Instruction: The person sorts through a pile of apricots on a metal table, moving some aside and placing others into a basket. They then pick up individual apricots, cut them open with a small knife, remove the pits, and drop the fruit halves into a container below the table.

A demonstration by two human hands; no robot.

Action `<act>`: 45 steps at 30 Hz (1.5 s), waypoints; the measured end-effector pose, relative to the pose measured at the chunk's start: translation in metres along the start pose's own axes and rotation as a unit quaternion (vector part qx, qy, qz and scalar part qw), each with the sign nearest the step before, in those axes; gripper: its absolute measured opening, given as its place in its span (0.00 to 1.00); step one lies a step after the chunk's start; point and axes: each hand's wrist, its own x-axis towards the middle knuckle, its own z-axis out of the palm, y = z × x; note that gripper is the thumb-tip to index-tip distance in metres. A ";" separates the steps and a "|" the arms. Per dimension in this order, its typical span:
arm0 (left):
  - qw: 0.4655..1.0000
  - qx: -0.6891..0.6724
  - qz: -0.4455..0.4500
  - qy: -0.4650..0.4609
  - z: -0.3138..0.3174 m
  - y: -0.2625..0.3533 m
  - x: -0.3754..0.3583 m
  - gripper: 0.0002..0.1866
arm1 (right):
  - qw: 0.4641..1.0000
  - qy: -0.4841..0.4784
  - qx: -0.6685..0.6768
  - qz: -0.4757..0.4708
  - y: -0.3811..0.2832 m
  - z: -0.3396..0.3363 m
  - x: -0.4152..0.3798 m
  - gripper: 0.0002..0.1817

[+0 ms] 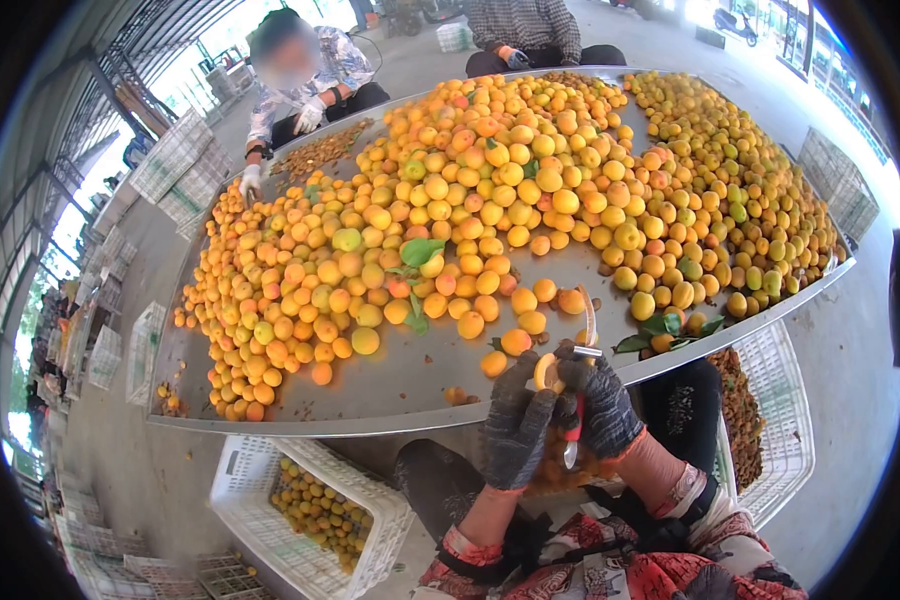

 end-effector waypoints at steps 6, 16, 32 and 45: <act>0.998 -0.023 -0.006 0.058 0.005 -0.005 0.004 0.19 | 0.993 0.023 -0.075 -0.094 0.015 -0.015 0.006 0.18; 0.997 0.001 -0.012 0.081 0.006 -0.017 0.011 0.20 | 0.896 0.024 -0.431 -0.102 0.011 0.004 0.001 0.14; 0.970 -0.118 -0.140 0.162 0.018 -0.034 -0.001 0.24 | 0.948 0.022 0.043 -0.315 -0.014 0.033 0.036 0.13; 0.981 0.099 -0.056 0.156 0.030 -0.009 0.000 0.19 | 0.883 0.044 -0.217 -0.414 0.012 0.017 0.020 0.18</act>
